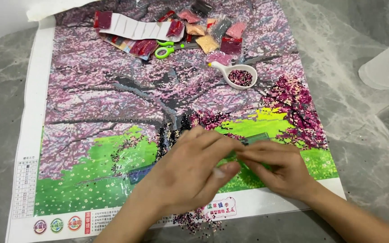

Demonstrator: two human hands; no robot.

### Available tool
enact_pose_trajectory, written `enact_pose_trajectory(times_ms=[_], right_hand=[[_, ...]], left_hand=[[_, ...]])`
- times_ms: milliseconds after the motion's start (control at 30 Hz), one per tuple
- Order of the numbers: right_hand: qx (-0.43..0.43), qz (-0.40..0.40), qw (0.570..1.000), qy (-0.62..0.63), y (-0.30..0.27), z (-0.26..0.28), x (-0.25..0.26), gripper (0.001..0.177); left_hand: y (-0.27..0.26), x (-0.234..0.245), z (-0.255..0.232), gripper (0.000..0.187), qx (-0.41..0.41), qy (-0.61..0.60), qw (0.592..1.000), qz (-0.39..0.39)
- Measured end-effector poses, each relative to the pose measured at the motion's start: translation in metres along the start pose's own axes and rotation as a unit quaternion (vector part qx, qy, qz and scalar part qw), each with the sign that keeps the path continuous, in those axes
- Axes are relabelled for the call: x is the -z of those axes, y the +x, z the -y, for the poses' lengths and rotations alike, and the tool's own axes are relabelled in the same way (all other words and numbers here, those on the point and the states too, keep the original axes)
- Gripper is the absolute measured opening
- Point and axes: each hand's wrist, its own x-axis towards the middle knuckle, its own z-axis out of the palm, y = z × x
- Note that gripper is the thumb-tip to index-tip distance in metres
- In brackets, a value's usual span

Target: Performing diamond painting by picking up small resin beads with a specialized pen and placing them onto a sticky canvas using a ruler for alignment.

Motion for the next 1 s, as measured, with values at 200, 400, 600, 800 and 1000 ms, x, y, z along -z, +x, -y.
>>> enact_pose_trajectory(times_ms=[200,400,600,800,1000], right_hand=[[-0.007,-0.047,0.998,0.038,-0.013,0.003,0.007,0.021],[-0.018,-0.072,0.993,0.091,-0.017,0.006,0.013,0.045],[0.007,-0.084,0.993,0.081,-0.013,0.02,0.013,0.035],[0.003,-0.124,0.99,0.072,-0.017,0.019,0.011,0.034],[-0.03,-0.167,0.985,0.028,-0.015,0.026,0.009,0.029]], left_hand=[[-0.001,-0.005,0.0,0.05,0.023,-0.177,0.982,-0.065],[0.003,-0.008,-0.002,0.007,0.033,-0.218,0.973,-0.074],[0.003,-0.013,-0.002,0.019,0.052,-0.28,0.957,-0.061],[0.004,-0.023,0.005,0.018,0.116,-0.33,0.934,-0.071],[-0.003,-0.061,0.018,0.022,0.167,-0.611,0.76,-0.147]])
